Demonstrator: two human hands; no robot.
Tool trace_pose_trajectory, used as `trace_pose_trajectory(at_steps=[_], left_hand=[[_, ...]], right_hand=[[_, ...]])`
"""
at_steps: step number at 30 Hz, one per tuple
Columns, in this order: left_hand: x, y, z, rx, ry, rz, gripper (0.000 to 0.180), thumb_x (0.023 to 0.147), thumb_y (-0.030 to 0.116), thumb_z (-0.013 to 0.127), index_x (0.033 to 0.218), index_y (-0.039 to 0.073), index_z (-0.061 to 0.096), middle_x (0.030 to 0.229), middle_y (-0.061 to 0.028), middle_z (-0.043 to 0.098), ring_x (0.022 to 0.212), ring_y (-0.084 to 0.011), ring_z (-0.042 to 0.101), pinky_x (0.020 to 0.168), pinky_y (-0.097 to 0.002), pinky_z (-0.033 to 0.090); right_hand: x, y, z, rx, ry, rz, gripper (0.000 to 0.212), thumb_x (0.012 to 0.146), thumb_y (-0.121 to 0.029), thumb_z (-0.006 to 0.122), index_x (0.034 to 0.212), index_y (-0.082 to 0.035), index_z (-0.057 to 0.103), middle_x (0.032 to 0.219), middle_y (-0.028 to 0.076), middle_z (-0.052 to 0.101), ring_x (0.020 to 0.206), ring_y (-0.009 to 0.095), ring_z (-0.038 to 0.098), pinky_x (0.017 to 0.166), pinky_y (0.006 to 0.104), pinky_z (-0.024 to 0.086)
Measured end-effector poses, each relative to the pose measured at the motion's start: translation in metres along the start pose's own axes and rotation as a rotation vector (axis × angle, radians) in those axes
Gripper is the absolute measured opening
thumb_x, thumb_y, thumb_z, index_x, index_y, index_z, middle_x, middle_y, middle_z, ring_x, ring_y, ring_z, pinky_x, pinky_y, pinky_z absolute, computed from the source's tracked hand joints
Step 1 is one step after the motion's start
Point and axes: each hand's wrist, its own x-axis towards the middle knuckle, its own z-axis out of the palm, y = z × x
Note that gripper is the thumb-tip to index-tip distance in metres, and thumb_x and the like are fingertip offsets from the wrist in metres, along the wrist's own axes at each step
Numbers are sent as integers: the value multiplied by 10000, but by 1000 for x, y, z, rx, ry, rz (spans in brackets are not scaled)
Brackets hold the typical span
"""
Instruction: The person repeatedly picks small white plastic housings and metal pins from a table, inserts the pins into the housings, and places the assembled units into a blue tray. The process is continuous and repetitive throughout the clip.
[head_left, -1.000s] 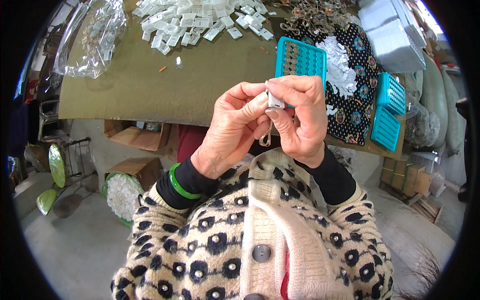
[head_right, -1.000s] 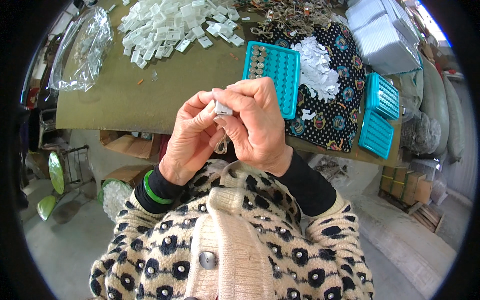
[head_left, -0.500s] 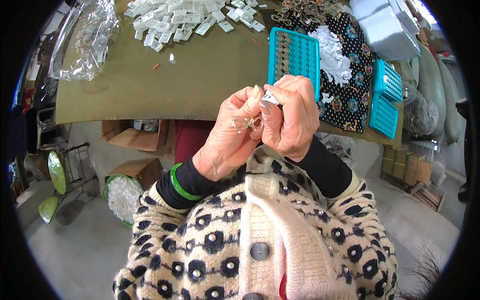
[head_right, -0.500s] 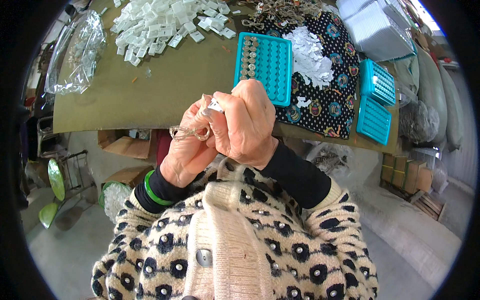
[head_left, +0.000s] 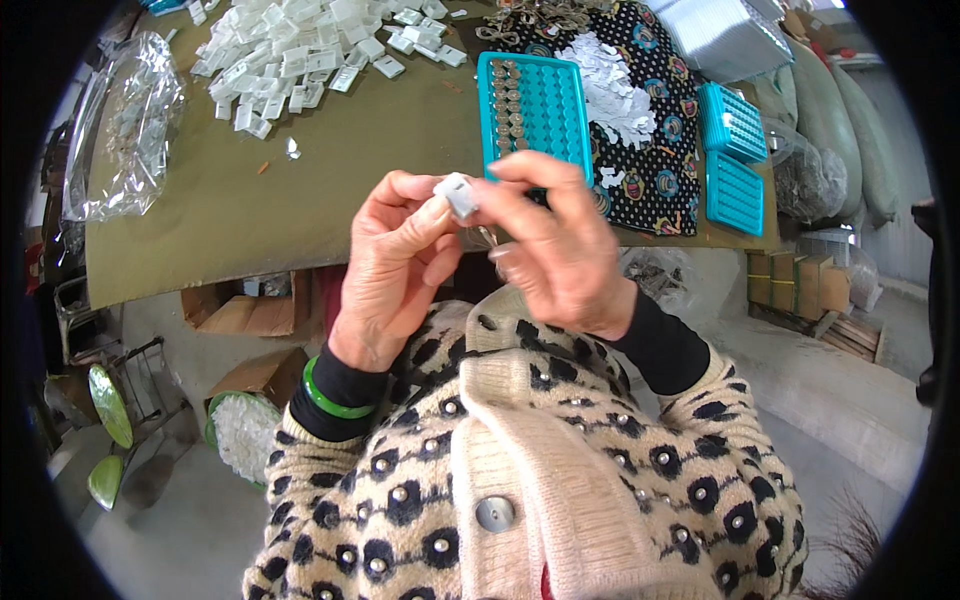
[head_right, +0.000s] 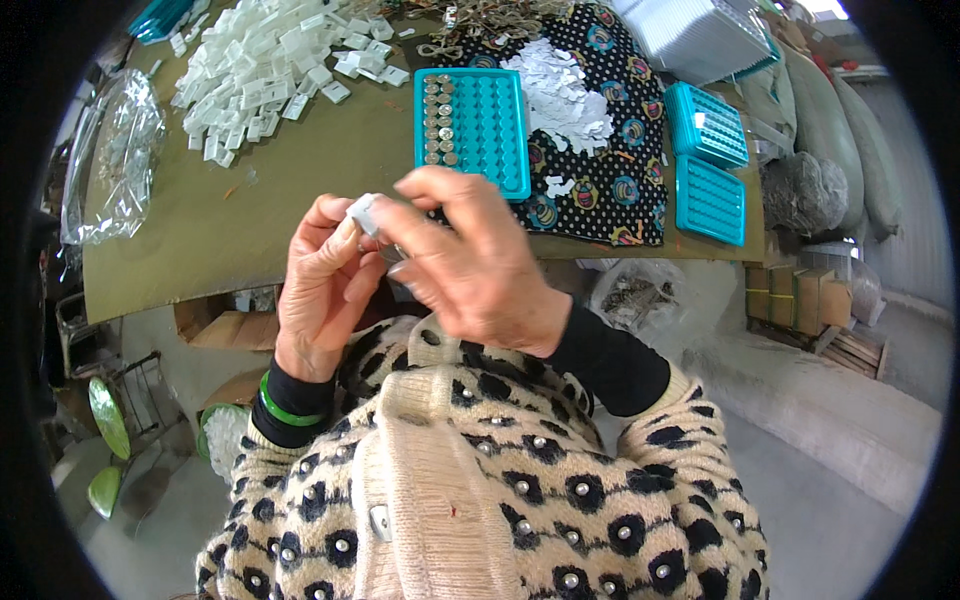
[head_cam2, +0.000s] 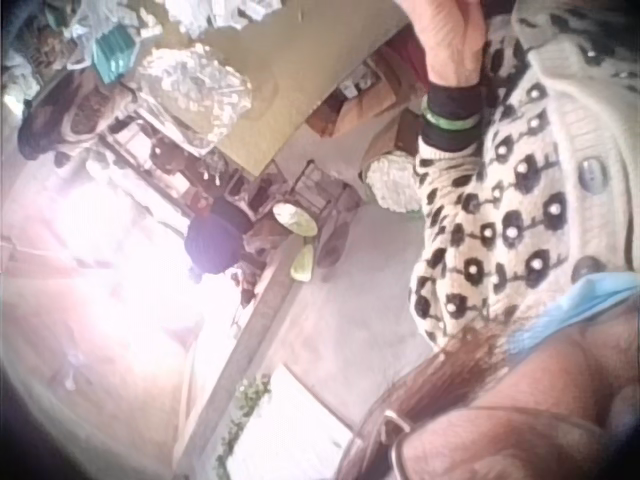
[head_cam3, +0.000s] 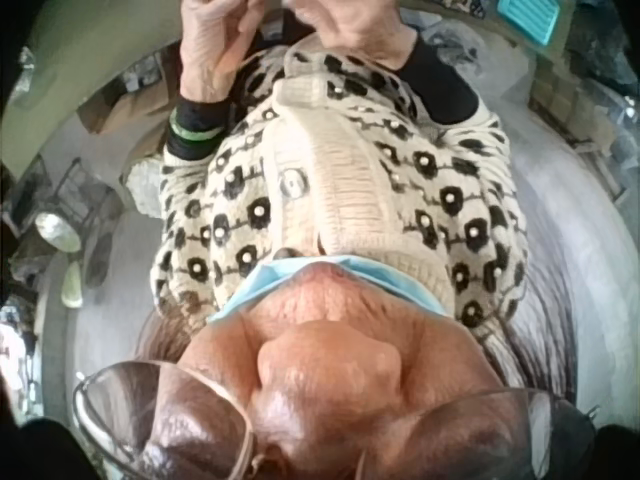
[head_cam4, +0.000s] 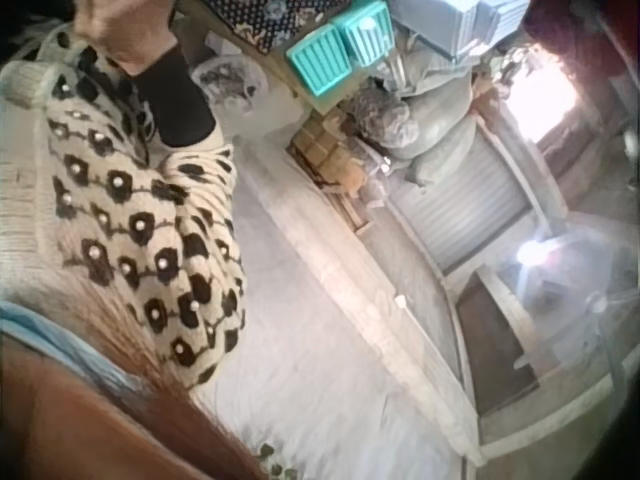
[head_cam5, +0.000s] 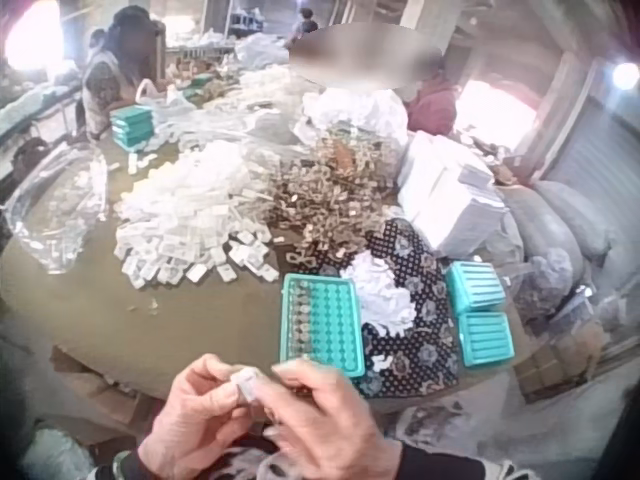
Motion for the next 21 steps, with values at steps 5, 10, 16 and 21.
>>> trace_pose_trajectory(at_steps=[5,10,16,21], left_hand=[[0,5,-9,26,-70,43,151,932,36,628,1075,58,583,1143,-167,594,1034,-283,669,480,-207,482],[0,-1,-7,9,-63,37,184,947,39,602,1127,44,566,1060,-126,621,950,-254,680,572,-283,577],[0,-1,-3,79,-39,4,245,935,42,622,1175,18,580,1022,-130,639,828,-216,684,549,-285,578],[0,-5,3,132,3,-1,221,925,36,636,1142,5,605,975,-132,653,772,-206,686,544,-280,578]], right_hand=[[-12,42,-51,-314,221,270,100,890,-32,634,985,-10,657,929,124,616,783,269,618,681,343,498],[-38,57,-61,-373,42,377,120,860,14,639,978,-2,648,908,116,600,791,278,615,695,356,500],[-53,64,-59,-472,-26,402,226,795,39,675,1012,4,620,934,120,571,853,296,598,732,378,493],[-58,66,-59,-396,-10,421,202,765,51,692,935,-12,603,917,115,569,850,295,598,724,387,485]])
